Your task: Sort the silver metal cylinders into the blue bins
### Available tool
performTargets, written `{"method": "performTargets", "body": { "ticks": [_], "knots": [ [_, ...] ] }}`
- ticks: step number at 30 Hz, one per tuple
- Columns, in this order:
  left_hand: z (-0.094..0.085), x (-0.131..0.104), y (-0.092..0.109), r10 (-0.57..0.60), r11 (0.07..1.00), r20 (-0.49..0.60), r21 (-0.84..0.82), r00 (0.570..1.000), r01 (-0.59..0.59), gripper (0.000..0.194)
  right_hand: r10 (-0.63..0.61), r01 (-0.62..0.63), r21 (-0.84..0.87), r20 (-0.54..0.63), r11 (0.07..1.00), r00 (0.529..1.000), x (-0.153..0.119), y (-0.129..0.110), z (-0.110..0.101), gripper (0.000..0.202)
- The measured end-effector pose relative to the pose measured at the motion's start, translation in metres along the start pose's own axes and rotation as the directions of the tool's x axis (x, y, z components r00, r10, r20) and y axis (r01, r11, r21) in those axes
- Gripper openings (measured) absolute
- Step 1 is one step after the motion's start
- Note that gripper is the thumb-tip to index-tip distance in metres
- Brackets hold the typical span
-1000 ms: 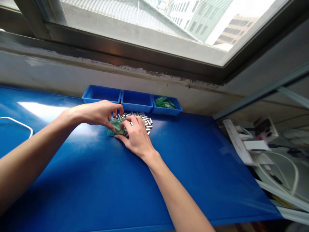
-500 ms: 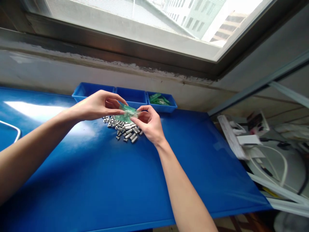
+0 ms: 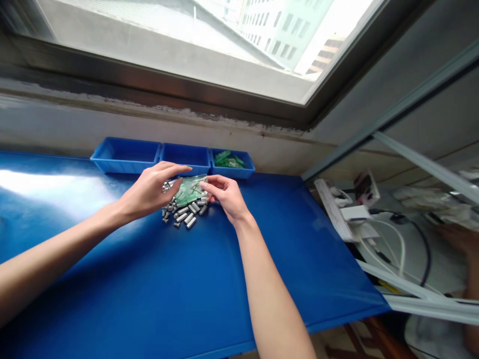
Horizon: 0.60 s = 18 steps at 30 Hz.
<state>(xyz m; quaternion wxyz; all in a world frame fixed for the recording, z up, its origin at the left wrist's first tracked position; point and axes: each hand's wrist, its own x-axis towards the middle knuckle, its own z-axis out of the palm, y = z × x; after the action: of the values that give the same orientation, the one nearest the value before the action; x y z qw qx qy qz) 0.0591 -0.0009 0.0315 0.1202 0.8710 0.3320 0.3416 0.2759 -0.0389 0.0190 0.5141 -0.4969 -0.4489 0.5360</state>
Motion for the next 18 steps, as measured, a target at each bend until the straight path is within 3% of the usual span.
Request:
{"method": "performTargets", "body": {
  "ticks": [3,6,8,10,14,18],
  "knots": [
    [0.005,-0.003,0.006,-0.017,0.999,0.021,0.028,1.0,0.016,0.049,-0.041,0.057,0.073,-0.195,0.996,0.98,0.004,0.0,-0.005,0.037],
    [0.007,-0.005,0.007,-0.003,0.996,0.112,0.088,0.994,-0.006,0.052,-0.113,0.201,0.145,-0.464,0.969,0.878,0.011,0.003,-0.013,0.042],
    [0.007,-0.007,0.005,0.002,0.99,0.163,0.136,0.987,-0.025,0.054,-0.137,0.291,0.203,-0.549,0.935,0.824,0.015,0.006,-0.017,0.043],
    [0.007,-0.008,0.004,-0.009,0.982,0.199,0.185,0.98,-0.029,0.058,-0.145,0.336,0.262,-0.552,0.905,0.821,0.018,0.009,-0.02,0.043],
    [0.007,-0.01,0.0,-0.054,0.968,0.247,0.249,0.967,-0.01,0.064,-0.134,0.316,0.309,-0.491,0.897,0.861,0.019,0.009,-0.021,0.04],
    [0.009,-0.011,-0.004,-0.07,0.976,0.25,0.218,0.966,0.014,0.064,-0.123,0.297,0.316,-0.469,0.901,0.874,0.017,0.004,-0.02,0.033]
  ]
}}
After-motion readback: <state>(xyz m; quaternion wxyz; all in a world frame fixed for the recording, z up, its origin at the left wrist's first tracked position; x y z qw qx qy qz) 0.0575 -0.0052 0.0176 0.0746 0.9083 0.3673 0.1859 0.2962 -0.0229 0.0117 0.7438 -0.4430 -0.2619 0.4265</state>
